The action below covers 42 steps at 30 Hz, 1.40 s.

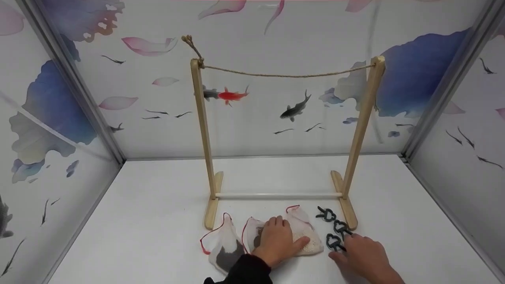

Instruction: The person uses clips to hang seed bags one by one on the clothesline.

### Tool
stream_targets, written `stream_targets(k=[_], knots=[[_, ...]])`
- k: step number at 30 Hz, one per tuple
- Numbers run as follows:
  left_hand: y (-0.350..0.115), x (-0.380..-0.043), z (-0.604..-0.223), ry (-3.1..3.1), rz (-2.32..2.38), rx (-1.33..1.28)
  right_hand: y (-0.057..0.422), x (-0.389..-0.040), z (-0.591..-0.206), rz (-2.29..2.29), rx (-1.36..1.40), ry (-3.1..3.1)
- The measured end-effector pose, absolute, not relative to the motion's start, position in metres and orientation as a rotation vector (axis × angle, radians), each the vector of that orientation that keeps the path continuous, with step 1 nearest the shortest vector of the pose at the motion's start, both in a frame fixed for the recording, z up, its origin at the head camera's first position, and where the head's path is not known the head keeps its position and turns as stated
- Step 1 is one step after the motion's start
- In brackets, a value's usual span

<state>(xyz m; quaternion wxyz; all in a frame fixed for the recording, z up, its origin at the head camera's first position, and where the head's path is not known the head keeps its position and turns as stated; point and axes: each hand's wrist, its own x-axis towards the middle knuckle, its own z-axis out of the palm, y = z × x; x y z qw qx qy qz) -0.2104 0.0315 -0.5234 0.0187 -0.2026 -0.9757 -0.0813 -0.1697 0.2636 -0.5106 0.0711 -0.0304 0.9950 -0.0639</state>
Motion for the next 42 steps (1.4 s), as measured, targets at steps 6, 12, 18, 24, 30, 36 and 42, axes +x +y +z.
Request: stream_targets(k=[6,12,18,24,30,36,42], knots=[[0.038,-0.214,-0.521,-3.052,-0.334,-0.595,0.263,-0.171,-0.509,-0.223,-0.089,2.975],[0.043,-0.213,-0.520,-2.993,-0.456,-0.607,0.264,-0.171,-0.510,-0.229,-0.105,2.990],[0.049,-0.214,-0.524,-2.995,-0.549,-0.552,0.265,-0.172,-0.510,-0.269,-0.115,2.988],[0.063,-0.207,-0.533,-2.854,-0.470,-0.461,0.268,-0.173,-0.508,-0.347,-0.039,2.916],[0.081,-0.200,-0.545,-2.689,-0.485,-0.317,0.269,-0.170,-0.497,-0.380,0.010,2.897],[0.087,-0.199,-0.546,-2.609,-0.715,-0.248,0.268,-0.165,-0.482,-0.467,0.015,2.962],[0.083,-0.199,-0.542,-2.563,-1.055,-0.237,0.270,-0.166,-0.475,-0.559,0.020,3.004]])
